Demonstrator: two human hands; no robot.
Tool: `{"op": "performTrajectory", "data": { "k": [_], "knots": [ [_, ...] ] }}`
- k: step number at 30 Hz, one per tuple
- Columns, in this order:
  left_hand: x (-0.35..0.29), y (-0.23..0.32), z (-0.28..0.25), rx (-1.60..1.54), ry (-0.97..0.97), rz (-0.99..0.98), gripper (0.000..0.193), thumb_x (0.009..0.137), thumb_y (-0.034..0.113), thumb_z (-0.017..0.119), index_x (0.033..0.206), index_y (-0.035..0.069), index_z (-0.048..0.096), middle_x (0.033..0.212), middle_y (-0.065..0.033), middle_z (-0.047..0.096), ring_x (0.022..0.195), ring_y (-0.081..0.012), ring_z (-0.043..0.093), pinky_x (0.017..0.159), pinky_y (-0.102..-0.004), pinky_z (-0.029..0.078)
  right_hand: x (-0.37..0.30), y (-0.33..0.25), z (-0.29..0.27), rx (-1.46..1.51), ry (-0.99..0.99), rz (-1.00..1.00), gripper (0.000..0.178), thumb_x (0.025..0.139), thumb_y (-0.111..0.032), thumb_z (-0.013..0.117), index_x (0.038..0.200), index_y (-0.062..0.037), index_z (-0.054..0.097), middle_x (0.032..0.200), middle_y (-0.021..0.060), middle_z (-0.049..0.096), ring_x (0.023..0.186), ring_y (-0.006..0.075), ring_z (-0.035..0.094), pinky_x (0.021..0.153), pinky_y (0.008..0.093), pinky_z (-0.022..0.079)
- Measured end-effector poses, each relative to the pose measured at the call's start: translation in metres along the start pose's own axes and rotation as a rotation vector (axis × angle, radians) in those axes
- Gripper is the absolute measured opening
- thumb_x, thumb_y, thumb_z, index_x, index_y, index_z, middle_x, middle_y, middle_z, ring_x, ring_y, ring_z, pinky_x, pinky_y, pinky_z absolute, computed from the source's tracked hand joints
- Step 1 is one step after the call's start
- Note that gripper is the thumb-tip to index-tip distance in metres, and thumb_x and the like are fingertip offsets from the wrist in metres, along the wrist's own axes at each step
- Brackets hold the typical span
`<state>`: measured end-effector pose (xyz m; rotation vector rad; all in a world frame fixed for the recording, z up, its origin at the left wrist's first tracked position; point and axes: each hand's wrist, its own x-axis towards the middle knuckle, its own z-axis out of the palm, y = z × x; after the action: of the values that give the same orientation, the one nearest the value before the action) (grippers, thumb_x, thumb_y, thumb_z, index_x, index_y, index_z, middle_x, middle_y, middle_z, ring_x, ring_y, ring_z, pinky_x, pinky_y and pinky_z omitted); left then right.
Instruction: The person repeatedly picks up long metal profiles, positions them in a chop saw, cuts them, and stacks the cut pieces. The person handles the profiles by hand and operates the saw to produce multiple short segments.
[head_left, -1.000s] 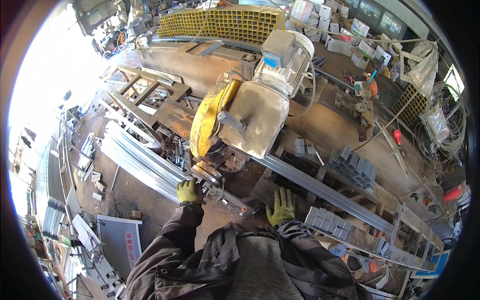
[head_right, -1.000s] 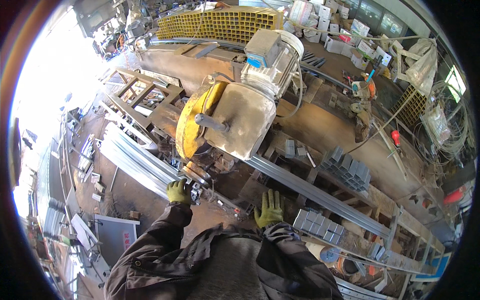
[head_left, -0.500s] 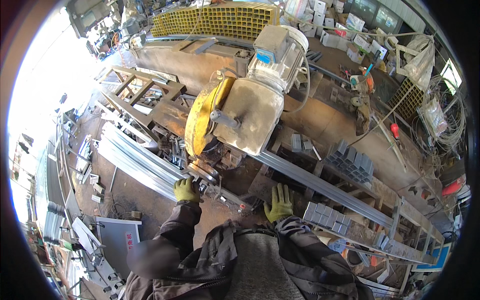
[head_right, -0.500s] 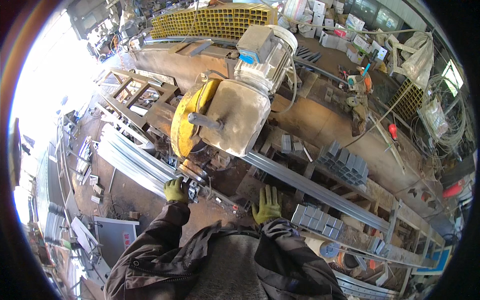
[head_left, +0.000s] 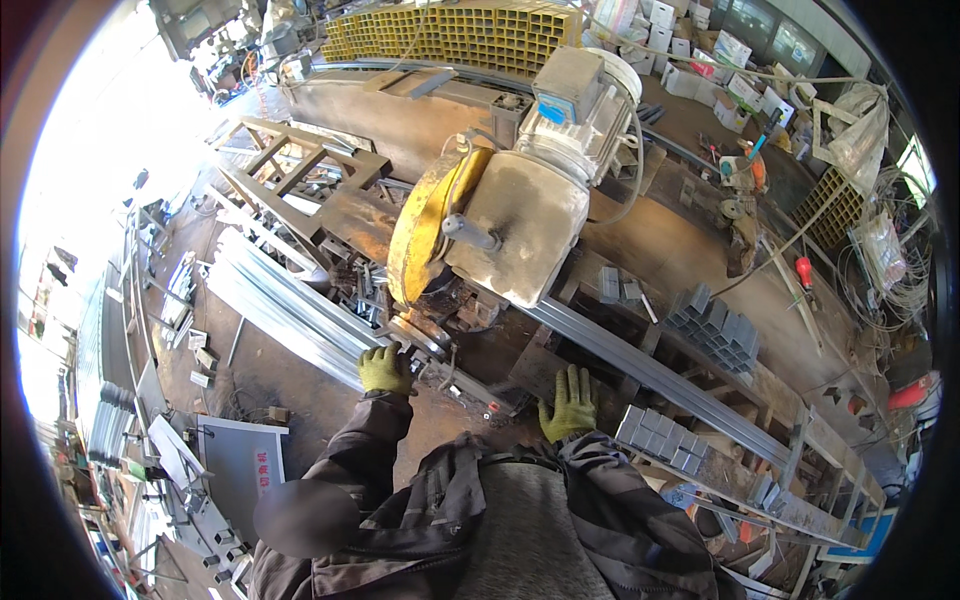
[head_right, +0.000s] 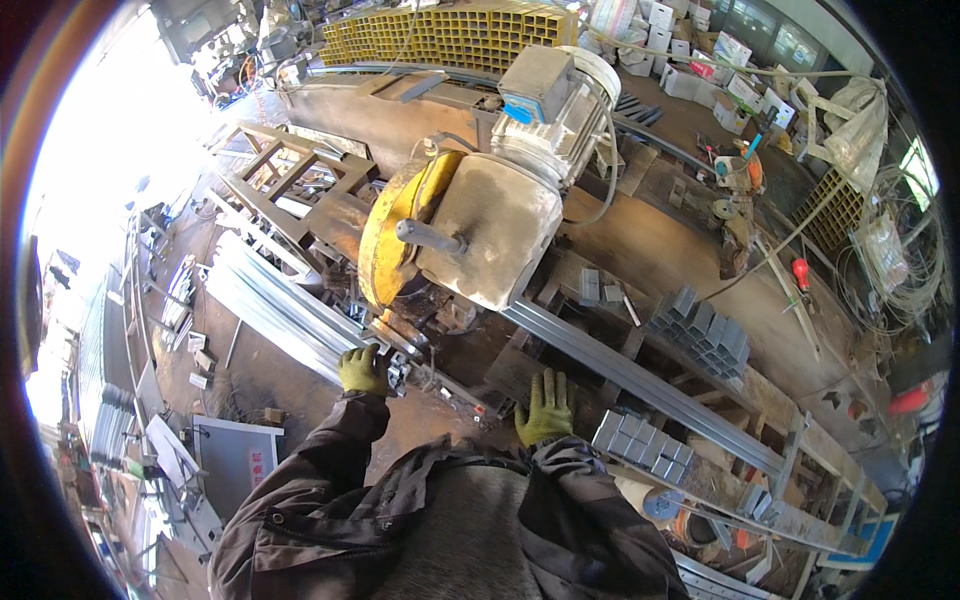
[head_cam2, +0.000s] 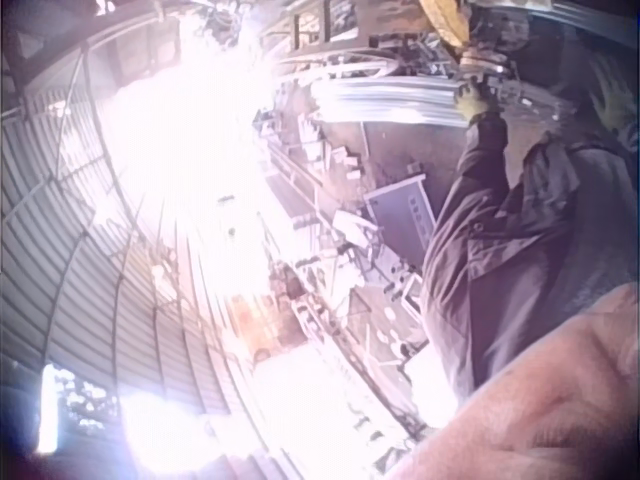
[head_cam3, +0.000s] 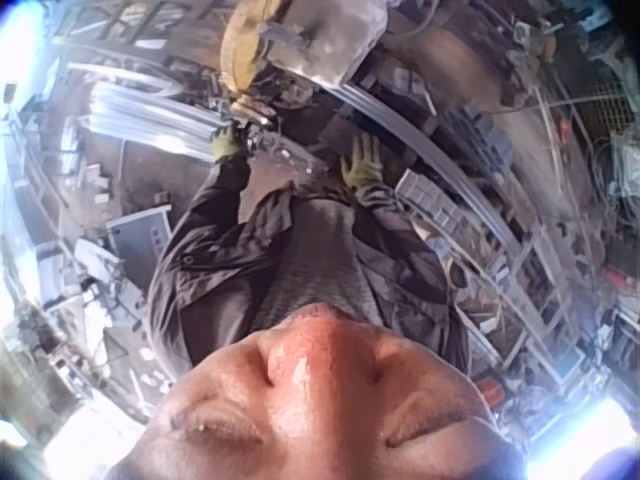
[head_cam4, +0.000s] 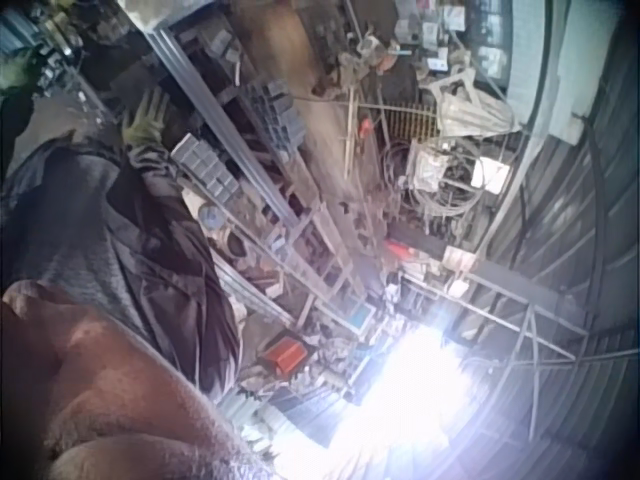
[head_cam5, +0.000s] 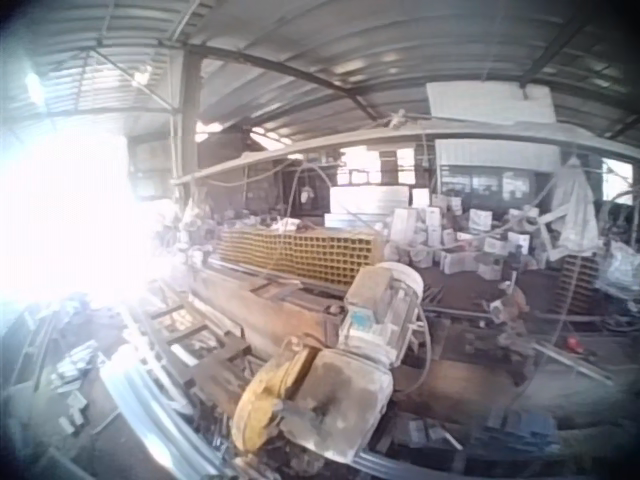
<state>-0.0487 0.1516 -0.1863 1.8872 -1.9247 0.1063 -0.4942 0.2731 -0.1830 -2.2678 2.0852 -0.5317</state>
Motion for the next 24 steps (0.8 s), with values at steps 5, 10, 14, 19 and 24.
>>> {"op": "performTrajectory", "data": {
  "k": [5, 10, 14, 19, 24],
  "knots": [
    [0.000, 0.001, -0.002, 0.001, -0.037, -0.030, 0.034, 0.102, 0.035, 0.076, 0.131, 0.018, 0.083, 0.121, -0.0151, 0.086, 0.126, -0.0457, 0.074, 0.118, -0.0638, 0.049, 0.000, -0.001, 0.000, 0.010, 0.038, -0.022, 0.088, 0.100, -0.045, 0.080, 0.170, 0.0048, 0.060, 0.187, 0.0283, 0.043, 0.173, 0.0565, 0.038, 0.142, 0.0727, 0.029],
    [0.000, 0.004, -0.005, 0.016, 0.001, -0.015, 0.033, 0.100, 0.032, 0.078, 0.130, 0.018, 0.083, 0.122, -0.0147, 0.086, 0.126, -0.0452, 0.074, 0.115, -0.0632, 0.052, 0.000, 0.000, 0.002, 0.010, 0.046, -0.018, 0.088, 0.100, -0.045, 0.080, 0.170, 0.0051, 0.060, 0.187, 0.0281, 0.043, 0.173, 0.0558, 0.037, 0.143, 0.0724, 0.028],
    [0.000, 0.005, -0.008, 0.002, 0.012, -0.025, 0.035, 0.100, 0.033, 0.078, 0.131, 0.018, 0.083, 0.121, -0.0153, 0.086, 0.127, -0.0463, 0.074, 0.116, -0.0643, 0.051, 0.000, 0.003, 0.004, -0.005, 0.038, -0.040, 0.092, 0.101, -0.048, 0.079, 0.172, 0.0042, 0.056, 0.187, 0.0295, 0.042, 0.174, 0.0575, 0.035, 0.143, 0.0745, 0.026],
    [-0.002, 0.007, -0.014, -0.003, 0.017, 0.006, 0.037, 0.099, 0.032, 0.078, 0.132, 0.018, 0.081, 0.119, -0.0147, 0.085, 0.121, -0.0459, 0.076, 0.112, -0.0648, 0.053, -0.002, 0.001, 0.006, 0.035, -0.056, 0.030, 0.093, 0.101, -0.047, 0.079, 0.174, 0.0052, 0.054, 0.188, 0.0299, 0.041, 0.174, 0.0578, 0.035, 0.143, 0.0732, 0.027],
    [0.001, 0.010, -0.019, -0.042, 0.029, -0.002, 0.032, 0.100, 0.031, 0.078, 0.128, 0.015, 0.082, 0.120, -0.0153, 0.086, 0.122, -0.0466, 0.076, 0.112, -0.0647, 0.053, -0.001, 0.000, 0.002, -0.023, 0.029, -0.035, 0.092, 0.101, -0.046, 0.079, 0.173, 0.0053, 0.055, 0.188, 0.0294, 0.041, 0.174, 0.0562, 0.036, 0.142, 0.0726, 0.028]
  ]
}}
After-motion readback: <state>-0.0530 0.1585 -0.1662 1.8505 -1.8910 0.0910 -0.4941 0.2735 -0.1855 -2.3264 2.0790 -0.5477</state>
